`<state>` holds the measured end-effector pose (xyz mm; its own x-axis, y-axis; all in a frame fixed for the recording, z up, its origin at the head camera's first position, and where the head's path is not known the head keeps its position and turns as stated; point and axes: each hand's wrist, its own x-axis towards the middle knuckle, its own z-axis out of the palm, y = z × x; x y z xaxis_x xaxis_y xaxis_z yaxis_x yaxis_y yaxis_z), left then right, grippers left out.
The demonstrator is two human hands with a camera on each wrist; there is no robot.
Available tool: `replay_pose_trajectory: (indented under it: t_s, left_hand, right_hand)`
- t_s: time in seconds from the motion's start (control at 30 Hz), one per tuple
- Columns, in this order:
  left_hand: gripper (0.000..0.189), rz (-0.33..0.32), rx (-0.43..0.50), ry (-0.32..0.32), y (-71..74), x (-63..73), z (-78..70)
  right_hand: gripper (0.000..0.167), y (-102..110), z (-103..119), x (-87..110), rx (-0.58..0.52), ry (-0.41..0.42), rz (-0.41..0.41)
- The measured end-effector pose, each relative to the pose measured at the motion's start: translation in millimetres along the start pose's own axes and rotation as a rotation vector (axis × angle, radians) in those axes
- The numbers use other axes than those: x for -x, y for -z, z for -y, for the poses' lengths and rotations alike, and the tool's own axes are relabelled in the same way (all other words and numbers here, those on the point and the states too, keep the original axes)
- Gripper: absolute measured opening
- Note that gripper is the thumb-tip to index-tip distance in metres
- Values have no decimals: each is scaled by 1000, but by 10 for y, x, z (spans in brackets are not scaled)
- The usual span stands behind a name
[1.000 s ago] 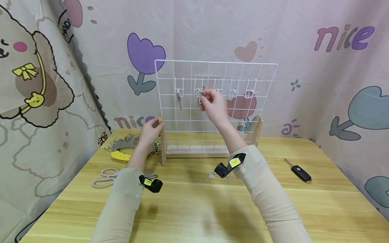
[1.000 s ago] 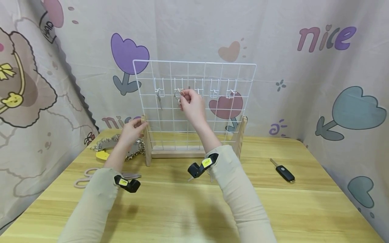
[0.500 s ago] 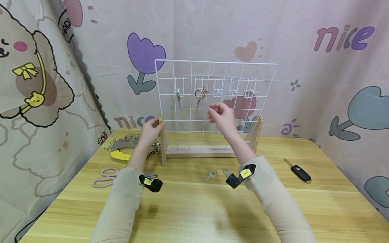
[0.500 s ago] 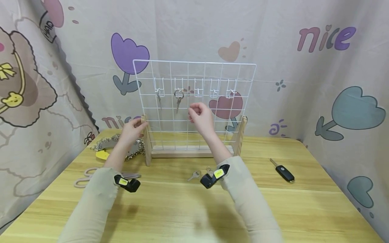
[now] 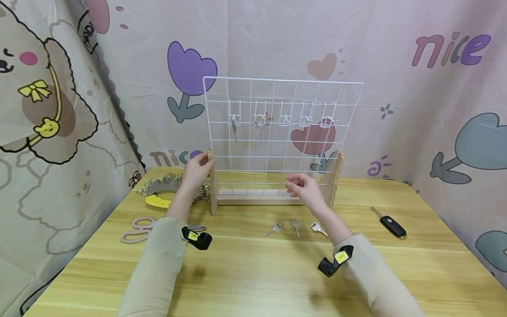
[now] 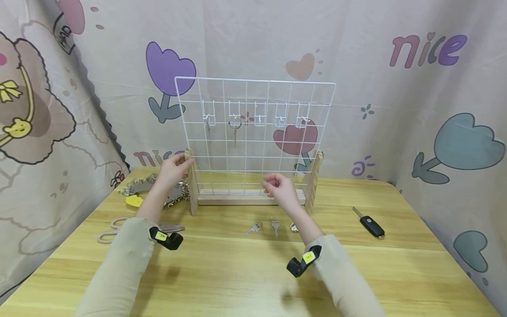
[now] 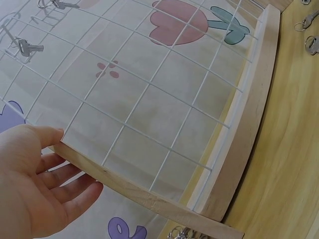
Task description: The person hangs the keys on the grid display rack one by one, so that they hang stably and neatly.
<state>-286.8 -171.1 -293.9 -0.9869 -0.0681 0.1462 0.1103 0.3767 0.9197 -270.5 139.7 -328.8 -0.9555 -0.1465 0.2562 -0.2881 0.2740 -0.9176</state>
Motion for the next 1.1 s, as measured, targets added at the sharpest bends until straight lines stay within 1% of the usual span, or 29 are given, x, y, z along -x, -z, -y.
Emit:
replay_pose_trajectory:
  t_s: [0.17,0.3,0.37,0.43,0.6,0.77,1.1]
  left_hand:
    - [56,7,3,-2,4,5,-10]
    - [56,9,3,-4,3,3,-16]
    - [56,7,3,-5,2,1,-18]
    - [56,6,5,-3,1,0,-19]
    - [57,7,7,3,2,11,-18]
    - [57,7,4,0,3,25,-31]
    - [57,-5,7,12,-10,26,-29]
  right_hand:
    - [24,-6,-234,134,40,-42,60]
    - [24,-53,-345,232,72,-60,122]
    - [23,-83,-386,275,118,-62,147]
    - [21,-121,-423,314,172,-65,155]
    - [16,-219,-509,393,285,-62,147]
    - [14,-279,-590,425,380,-28,128]
    - [13,-313,-665,439,430,-15,120]
